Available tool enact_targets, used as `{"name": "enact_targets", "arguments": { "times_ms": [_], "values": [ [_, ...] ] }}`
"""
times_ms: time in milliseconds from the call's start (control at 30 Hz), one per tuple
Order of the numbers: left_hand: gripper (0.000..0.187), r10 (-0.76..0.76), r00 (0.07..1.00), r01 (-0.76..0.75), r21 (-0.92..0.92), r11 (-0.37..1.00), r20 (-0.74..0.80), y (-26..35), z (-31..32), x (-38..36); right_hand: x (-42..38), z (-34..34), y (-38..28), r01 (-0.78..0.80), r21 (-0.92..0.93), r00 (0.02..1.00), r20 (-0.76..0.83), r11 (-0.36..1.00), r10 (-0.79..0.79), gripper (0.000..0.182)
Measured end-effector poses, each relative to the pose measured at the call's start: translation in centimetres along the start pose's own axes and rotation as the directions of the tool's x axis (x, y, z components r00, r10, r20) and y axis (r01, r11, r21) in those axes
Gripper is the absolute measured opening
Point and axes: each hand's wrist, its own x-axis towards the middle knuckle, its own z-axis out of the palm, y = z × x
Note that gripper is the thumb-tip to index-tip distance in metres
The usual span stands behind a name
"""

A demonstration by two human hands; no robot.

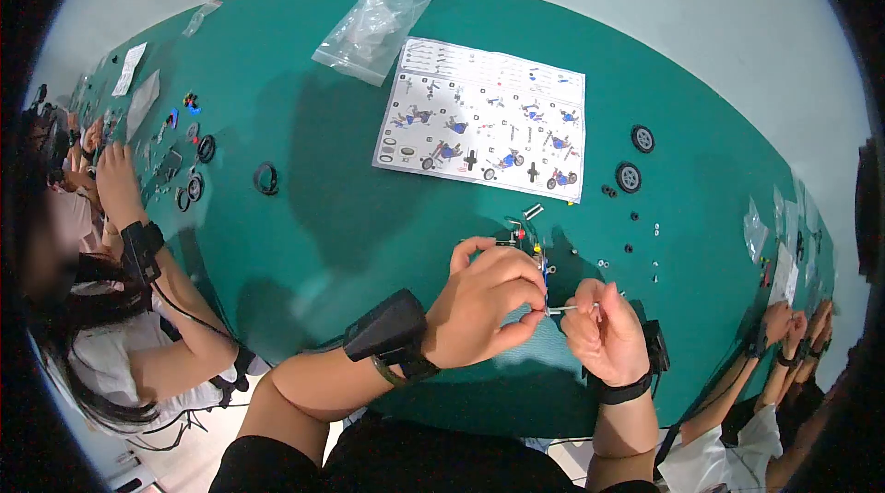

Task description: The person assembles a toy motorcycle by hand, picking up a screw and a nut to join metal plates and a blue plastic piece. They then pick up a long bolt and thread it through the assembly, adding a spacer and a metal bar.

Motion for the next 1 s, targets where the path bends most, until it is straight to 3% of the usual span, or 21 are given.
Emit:
{"name": "enact_targets", "arguments": {
  "times_ms": [133,333,533,833,1000],
  "values": [
    [0.019,-0.019,0.999,0.016,-0.066,0.998,-0.040,-0.5,0.1,0.0,0.0,0.6,-0.1,0.029,-0.013,0.998,-0.047,1.000,-0.030,0.032],
    [0.019,-0.017,0.997,0.011,-0.077,0.997,-0.080,-0.7,0.2,0.0,0.1,0.2,0.1,0.094,-0.083,0.996,0.013,0.992,-0.093,0.025],
    [0.021,-0.033,0.994,0.025,-0.079,0.997,-0.107,-0.5,0.4,0.1,0.2,0.5,0.4,0.108,0.016,0.992,-0.064,0.994,-0.107,0.017],
    [0.022,-0.034,0.991,0.020,-0.103,0.995,-0.132,-0.2,0.5,0.2,0.8,0.2,1.8,0.315,-0.163,0.938,-0.094,0.935,-0.333,0.017],
    [0.022,-0.049,0.991,0.037,-0.099,0.994,-0.123,-0.1,0.5,0.3,0.8,0.5,1.6,0.285,-0.080,0.951,-0.097,0.955,-0.292,0.016]
  ]
}}
